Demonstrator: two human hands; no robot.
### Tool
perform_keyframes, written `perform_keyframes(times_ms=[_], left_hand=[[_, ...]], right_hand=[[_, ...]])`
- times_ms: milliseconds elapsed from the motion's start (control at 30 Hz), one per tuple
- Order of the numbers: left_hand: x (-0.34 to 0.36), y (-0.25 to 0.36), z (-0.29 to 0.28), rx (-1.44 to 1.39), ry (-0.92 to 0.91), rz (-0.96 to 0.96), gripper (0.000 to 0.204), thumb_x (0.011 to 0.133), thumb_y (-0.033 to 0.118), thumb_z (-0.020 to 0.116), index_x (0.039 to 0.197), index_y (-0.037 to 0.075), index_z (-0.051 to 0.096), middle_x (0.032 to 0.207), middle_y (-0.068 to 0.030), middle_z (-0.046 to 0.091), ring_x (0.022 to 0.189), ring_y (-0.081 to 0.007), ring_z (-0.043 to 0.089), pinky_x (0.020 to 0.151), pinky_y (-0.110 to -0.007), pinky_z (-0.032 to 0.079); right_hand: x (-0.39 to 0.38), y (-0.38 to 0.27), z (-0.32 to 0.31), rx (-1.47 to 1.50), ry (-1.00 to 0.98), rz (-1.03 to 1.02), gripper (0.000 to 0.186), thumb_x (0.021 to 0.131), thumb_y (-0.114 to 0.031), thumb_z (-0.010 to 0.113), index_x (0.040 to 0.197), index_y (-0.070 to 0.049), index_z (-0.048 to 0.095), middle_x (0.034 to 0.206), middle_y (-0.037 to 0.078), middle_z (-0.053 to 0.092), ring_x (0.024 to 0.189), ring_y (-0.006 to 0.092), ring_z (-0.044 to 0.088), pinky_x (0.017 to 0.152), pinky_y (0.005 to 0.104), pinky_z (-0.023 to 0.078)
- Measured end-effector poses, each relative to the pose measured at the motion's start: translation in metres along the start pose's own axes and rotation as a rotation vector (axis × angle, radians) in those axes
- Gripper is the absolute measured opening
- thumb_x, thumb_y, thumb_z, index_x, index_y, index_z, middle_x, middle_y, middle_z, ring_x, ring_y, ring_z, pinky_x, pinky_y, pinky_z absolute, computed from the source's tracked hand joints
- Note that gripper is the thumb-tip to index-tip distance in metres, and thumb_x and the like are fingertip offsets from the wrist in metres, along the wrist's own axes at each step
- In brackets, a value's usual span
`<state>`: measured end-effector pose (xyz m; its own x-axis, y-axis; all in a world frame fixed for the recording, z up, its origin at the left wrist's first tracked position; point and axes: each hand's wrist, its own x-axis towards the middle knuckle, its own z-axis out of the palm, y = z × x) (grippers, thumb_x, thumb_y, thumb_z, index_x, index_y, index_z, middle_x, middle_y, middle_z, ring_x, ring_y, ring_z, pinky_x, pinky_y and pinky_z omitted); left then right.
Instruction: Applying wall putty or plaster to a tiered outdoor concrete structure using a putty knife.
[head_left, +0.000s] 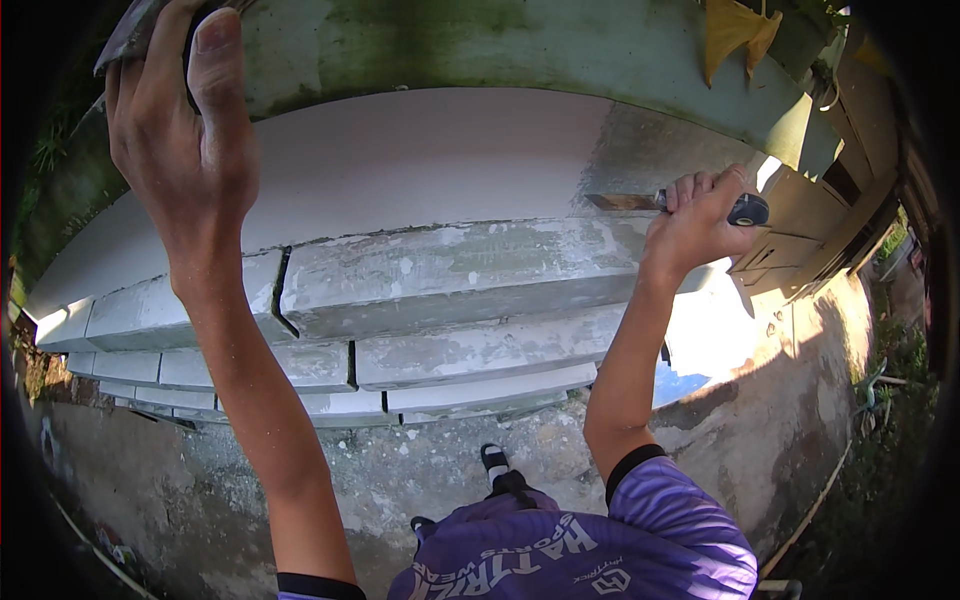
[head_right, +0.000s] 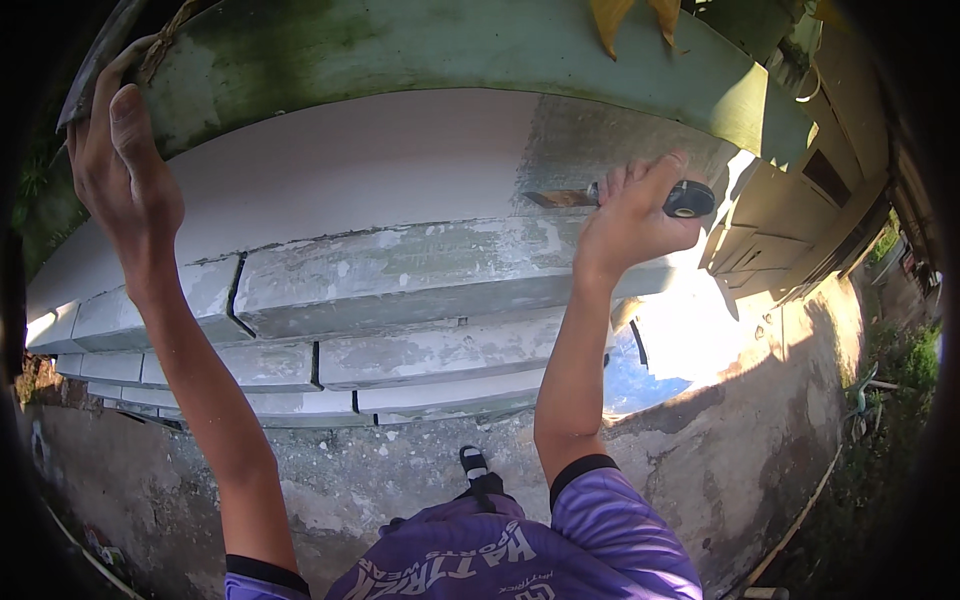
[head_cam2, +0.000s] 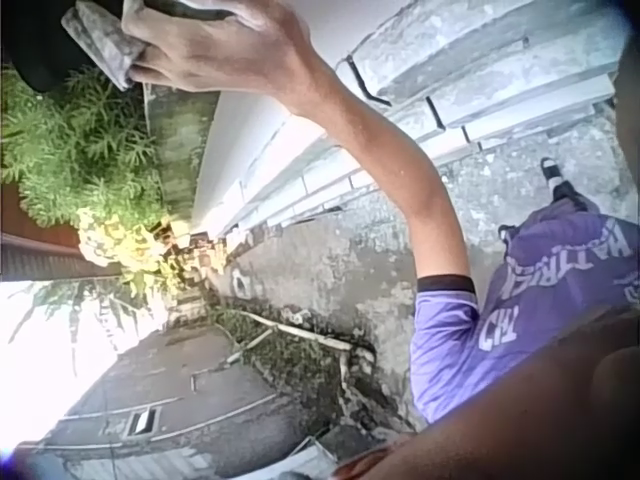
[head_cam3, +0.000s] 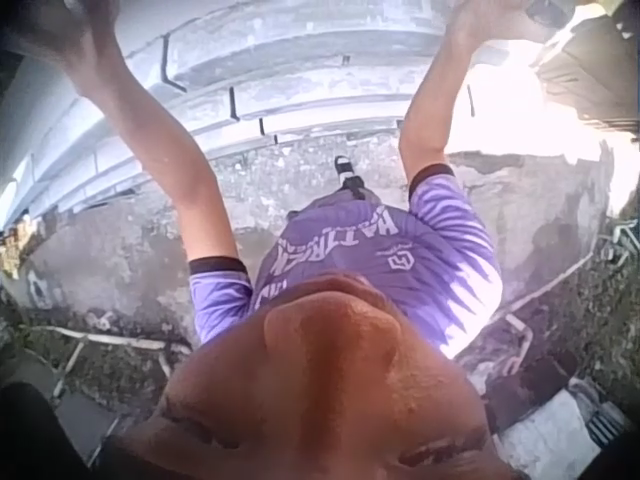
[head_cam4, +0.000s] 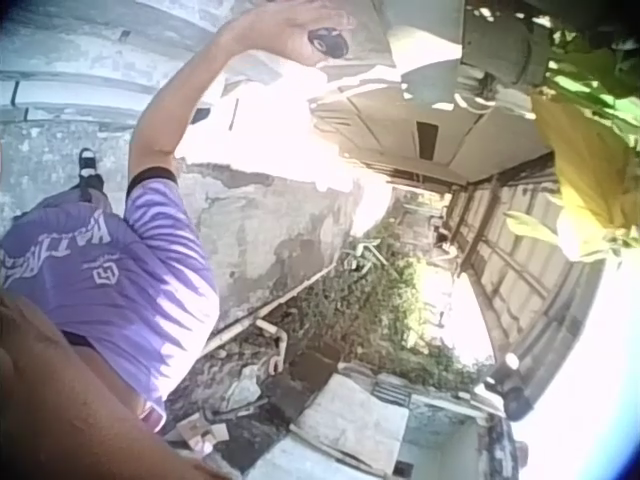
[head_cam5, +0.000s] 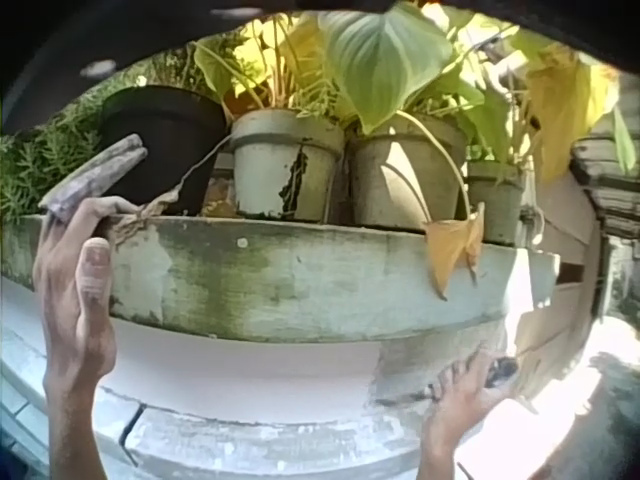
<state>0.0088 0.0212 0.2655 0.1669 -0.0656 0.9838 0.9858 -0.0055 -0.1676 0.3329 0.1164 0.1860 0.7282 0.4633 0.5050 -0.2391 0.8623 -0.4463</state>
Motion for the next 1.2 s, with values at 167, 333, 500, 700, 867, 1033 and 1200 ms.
perform_keyframes(times_ms=[167,333,500,700,867,1033,1200], left_hand=[[0.0,-0.003,0.0,0.019,0.015,0.014,0.071,0.098,0.065,0.022,0.125,0.016,0.065,0.116,-0.0115,0.067,0.115,-0.0319,0.057,0.103,-0.049,0.039],[-0.003,-0.008,0.001,0.019,0.016,0.008,0.07,0.098,0.065,0.022,0.126,0.017,0.065,0.116,-0.0114,0.067,0.115,-0.0319,0.057,0.102,-0.049,0.04],[0.003,0.001,-0.002,0.002,-0.014,0.007,0.068,0.099,0.064,0.024,0.124,0.016,0.065,0.116,-0.0118,0.066,0.113,-0.0316,0.057,0.101,-0.049,0.04],[0.019,0.027,-0.001,-0.052,0.144,0.04,0.062,0.1,0.05,0.03,0.103,-0.002,0.062,0.103,-0.022,0.062,0.101,-0.0368,0.056,0.09,-0.044,0.04],[0.015,0.044,-0.024,-0.041,0.002,-0.07,0.059,0.1,0.048,0.031,0.105,-0.002,0.062,0.105,-0.0216,0.062,0.1,-0.0366,0.055,0.088,-0.044,0.04],[0.017,0.047,-0.021,-0.048,-0.108,-0.169,0.056,0.1,0.046,0.034,0.106,-0.002,0.062,0.105,-0.0217,0.062,0.1,-0.0364,0.056,0.088,-0.044,0.04],[0.014,0.031,-0.012,-0.062,0.065,-0.013,0.053,0.1,0.044,0.036,0.103,-0.002,0.063,0.102,-0.0213,0.063,0.098,-0.036,0.056,0.088,-0.044,0.041]], right_hand=[[-0.015,0.002,0.003,0.005,-0.194,-0.102,0.02,0.096,-0.008,0.059,0.078,-0.004,0.05,0.057,0.002,0.047,0.044,0.0058,0.04,0.038,0.0234,0.03],[-0.026,0.006,0.016,-0.051,-0.208,-0.122,0.027,0.096,-0.009,0.06,0.073,-0.005,0.046,0.055,0.002,0.046,0.042,0.0056,0.039,0.037,0.0235,0.029],[-0.018,0.013,0.016,-0.014,-0.188,-0.063,0.026,0.094,-0.005,0.058,0.072,-0.006,0.045,0.054,0.001,0.045,0.041,0.0059,0.039,0.036,0.0234,0.029],[-0.001,0.001,0.007,0.083,-0.161,-0.061,0.027,0.09,-0.007,0.062,0.068,-0.005,0.046,0.055,0.002,0.05,0.044,0.0077,0.045,0.038,0.0229,0.033],[-0.027,0.01,0.015,-0.114,-0.276,-0.24,0.025,0.092,-0.005,0.059,0.071,-0.006,0.046,0.054,0.001,0.046,0.043,0.0062,0.04,0.038,0.0233,0.03],[-0.024,0.026,0.015,-0.155,-0.308,-0.199,0.023,0.094,-0.005,0.057,0.072,-0.005,0.048,0.054,0.0,0.042,0.042,0.0054,0.034,0.037,0.0221,0.026],[-0.03,0.006,0.012,0.0,-0.347,-0.185,0.025,0.094,-0.004,0.057,0.072,-0.006,0.045,0.053,0.0,0.04,0.042,0.0059,0.035,0.037,0.0228,0.024]])
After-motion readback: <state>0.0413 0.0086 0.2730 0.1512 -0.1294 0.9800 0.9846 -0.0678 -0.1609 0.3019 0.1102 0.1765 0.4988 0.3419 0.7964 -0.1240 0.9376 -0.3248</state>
